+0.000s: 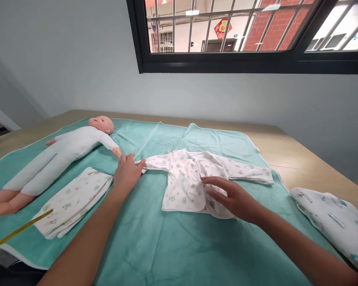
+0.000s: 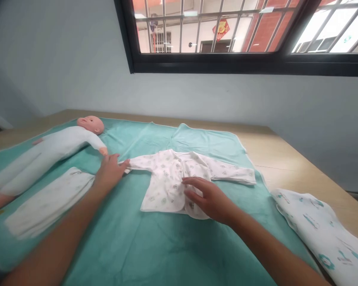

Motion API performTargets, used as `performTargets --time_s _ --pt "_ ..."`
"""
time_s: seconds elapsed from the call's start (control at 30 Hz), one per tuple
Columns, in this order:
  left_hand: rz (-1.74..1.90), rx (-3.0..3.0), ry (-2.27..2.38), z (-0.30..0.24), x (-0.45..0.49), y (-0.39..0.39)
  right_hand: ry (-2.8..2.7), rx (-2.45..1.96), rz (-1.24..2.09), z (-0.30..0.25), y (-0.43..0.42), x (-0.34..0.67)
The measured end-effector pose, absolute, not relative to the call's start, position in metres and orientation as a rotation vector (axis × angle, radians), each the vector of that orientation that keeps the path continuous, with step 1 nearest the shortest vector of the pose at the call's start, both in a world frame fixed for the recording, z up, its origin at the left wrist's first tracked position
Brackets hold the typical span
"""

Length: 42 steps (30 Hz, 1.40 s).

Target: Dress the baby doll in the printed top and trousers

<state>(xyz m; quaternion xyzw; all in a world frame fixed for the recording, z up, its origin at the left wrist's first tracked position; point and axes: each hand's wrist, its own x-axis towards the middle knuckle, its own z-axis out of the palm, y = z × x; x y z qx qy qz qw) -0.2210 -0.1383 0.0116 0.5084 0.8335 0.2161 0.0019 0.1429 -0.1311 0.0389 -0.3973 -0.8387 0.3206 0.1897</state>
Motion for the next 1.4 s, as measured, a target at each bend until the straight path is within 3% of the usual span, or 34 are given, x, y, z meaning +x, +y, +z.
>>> performTargets --time_s 0.2,0.5,0.87,1.17,1.4 --pt "0.669 1.352 2.470 0.017 -0.229 -0.136 -2.737 -1.006 0.514 0.015 -0.123 0.104" --pt "1.474 1.812 2.330 0.008 -0.226 -0.136 -2.832 -0.932 0.348 0.005 -0.130 0.108" --pt "0.783 1.500 2.640 -0.003 -0.224 -0.128 -2.783 -0.923 0.348 0.005 -0.132 0.107" --pt "1.392 1.439 2.248 0.008 -0.210 -0.132 -2.838 -0.900 0.347 0.000 -0.132 0.106" --pt "1.935 0.571 1.805 0.014 -0.200 -0.121 -2.822 -0.911 0.382 0.002 -0.131 0.106"
